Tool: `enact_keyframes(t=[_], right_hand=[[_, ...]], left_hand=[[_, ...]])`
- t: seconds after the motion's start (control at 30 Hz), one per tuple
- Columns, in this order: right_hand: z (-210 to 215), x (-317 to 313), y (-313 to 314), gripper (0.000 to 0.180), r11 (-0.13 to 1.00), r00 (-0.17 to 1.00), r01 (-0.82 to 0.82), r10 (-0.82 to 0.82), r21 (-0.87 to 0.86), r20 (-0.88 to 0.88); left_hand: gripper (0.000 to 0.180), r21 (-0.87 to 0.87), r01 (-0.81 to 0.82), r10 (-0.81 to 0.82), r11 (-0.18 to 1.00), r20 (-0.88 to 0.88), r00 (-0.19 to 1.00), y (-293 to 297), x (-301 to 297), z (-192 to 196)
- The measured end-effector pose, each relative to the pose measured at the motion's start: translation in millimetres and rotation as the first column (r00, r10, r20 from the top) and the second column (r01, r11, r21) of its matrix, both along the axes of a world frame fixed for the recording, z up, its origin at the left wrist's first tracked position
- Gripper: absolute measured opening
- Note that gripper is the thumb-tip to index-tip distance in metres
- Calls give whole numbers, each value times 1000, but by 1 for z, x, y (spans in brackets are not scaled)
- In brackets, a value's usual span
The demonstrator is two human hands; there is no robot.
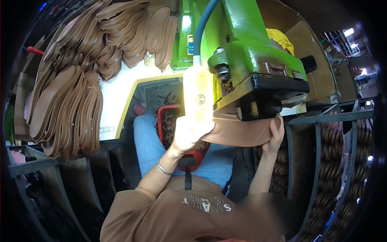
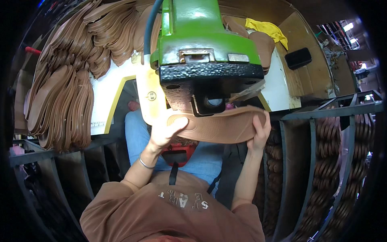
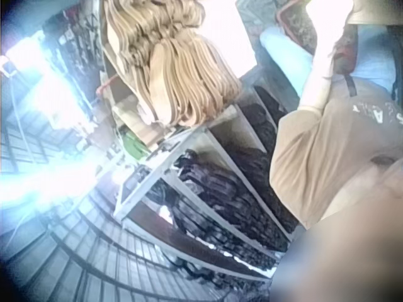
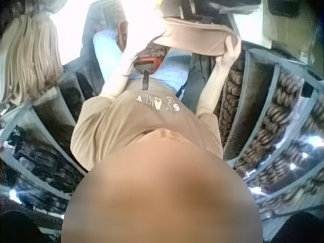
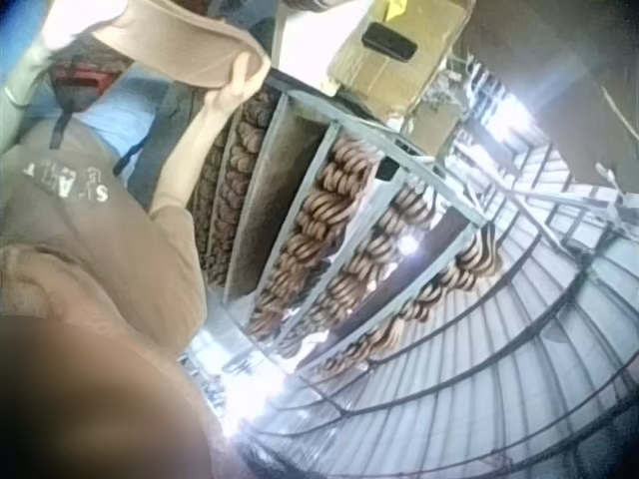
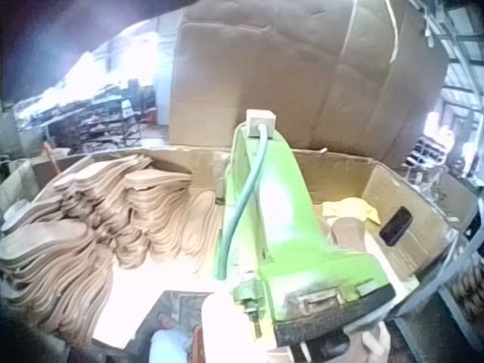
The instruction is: Finishing and trimming shoe soles using an industrial machine at a factory workstation.
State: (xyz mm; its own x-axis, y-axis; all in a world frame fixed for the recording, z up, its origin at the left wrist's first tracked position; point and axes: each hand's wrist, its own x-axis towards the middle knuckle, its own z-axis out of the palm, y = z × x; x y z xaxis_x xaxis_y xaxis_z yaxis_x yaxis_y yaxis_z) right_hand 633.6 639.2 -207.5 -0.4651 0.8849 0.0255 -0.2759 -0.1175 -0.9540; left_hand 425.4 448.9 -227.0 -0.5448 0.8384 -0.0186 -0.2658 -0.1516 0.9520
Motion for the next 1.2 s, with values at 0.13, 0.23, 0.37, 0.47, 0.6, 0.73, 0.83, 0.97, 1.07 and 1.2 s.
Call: enact_keyframes(t=[0.13,0.23,0.37,0.47,0.6,0.73,0.83,0.97,1.07,1.2], right_hand=[[-5,-34,7,37,998,992,-60,56,-32,-114],[-18,-50,-10,40,993,990,-108,102,-54,-102],[-24,-70,-43,29,996,993,-92,91,-6,-75],[-26,-83,-64,35,991,989,-109,100,-78,-112],[-34,-91,-76,38,975,976,-212,206,-73,-74],[-19,-110,-88,40,966,965,-254,250,-38,-78],[-10,-115,-87,42,950,949,-311,308,-35,-76],[0,-115,-90,43,947,947,-320,320,-4,-2],[-17,-96,-92,38,974,978,-143,113,173,173],[-42,-33,-137,56,946,932,-319,324,-62,164]], left_hand=[[23,72,-30,26,997,64,998,-21,-25,7],[23,119,-49,33,992,132,991,-33,-35,23],[27,-52,-187,189,981,22,982,-69,-58,18],[28,-129,-211,227,969,126,966,-94,-61,10],[31,-168,-264,292,950,173,941,-128,-57,2],[25,-159,-92,128,983,237,963,-154,-53,-16],[35,-383,326,-296,865,136,946,-149,-49,-17],[31,-187,142,-176,972,-183,967,-55,-7,18],[27,-68,-11,-9,998,-277,961,-8,8,20],[23,-201,-56,-2,978,-280,960,10,20,11]])
